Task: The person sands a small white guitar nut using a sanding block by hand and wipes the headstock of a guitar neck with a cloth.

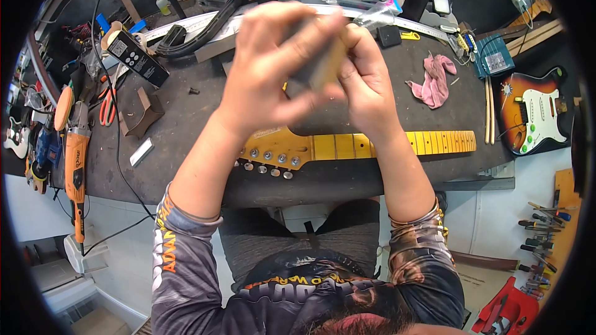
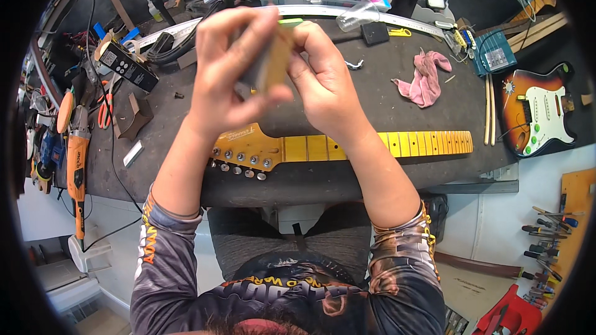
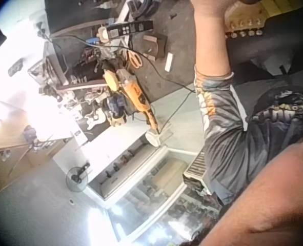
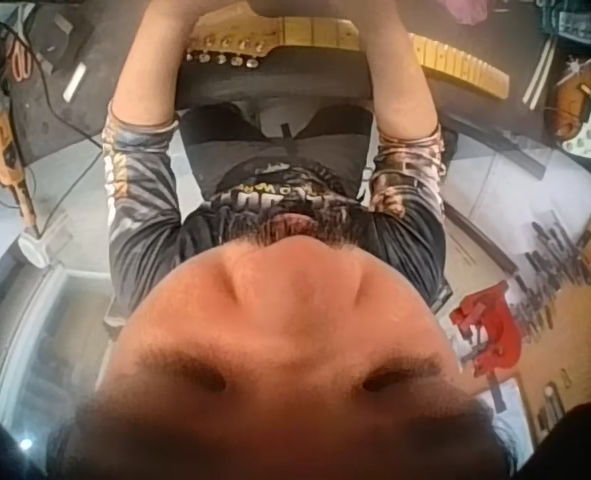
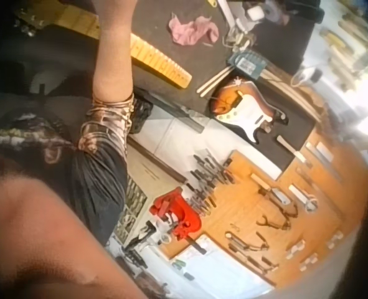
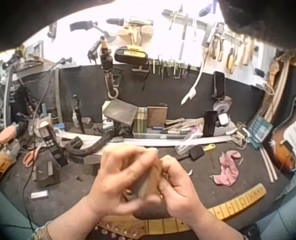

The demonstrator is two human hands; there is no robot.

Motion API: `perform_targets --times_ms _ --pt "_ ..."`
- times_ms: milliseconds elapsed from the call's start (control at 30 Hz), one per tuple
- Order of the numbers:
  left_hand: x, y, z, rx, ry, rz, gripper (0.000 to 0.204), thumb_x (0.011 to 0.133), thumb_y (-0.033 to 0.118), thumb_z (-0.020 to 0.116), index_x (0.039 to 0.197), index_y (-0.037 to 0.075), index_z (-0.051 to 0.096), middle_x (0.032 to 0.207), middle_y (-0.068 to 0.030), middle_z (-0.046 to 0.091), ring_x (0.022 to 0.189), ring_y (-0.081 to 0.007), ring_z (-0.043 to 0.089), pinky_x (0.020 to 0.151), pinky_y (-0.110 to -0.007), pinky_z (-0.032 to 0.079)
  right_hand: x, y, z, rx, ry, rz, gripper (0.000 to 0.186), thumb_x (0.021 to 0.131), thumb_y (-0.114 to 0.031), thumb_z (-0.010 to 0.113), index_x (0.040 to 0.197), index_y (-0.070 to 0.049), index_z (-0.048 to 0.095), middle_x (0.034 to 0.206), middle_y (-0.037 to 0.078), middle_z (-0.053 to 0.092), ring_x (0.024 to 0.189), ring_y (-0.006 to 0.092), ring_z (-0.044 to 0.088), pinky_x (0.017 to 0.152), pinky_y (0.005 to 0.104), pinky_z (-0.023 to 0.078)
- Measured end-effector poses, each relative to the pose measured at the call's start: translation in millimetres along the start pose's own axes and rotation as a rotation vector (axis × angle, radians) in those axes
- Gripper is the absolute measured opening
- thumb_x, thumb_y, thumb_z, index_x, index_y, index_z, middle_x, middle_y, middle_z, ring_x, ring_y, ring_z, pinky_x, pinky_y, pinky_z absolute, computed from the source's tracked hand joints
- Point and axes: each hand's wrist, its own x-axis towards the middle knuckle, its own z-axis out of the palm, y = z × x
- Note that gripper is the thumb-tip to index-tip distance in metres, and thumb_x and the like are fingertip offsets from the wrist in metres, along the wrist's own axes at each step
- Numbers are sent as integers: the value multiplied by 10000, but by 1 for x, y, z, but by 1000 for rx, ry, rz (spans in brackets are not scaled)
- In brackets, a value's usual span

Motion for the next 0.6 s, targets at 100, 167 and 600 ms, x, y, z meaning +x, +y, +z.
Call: perform_targets --times_ms 100,167,600 --pt "-8 -21 10 41 47 -260 932 877 549 864 1644 128 543 1404 -123 594 1294 -324 520 1124 -463 439 0 5 -12 -175 -53 -11 23 1093 -39 605 1115 -34 601 1063 28 615 981 141 585 915 305 499" --pt "-14 -25 14 -2 73 -306 957 863 503 897 1658 130 515 1399 -123 582 1290 -329 518 1130 -466 443 1 4 -8 -173 -41 -2 28 1091 -48 617 1110 -32 604 1047 30 616 977 146 588 919 305 498" --pt "-19 -13 29 -308 114 -454 924 936 560 838 1634 87 460 1439 -150 550 1355 -331 515 1177 -473 422 -3 2 4 240 1 215 201 1149 -192 636 1197 2 651 1092 45 687 1026 105 636 938 283 539"
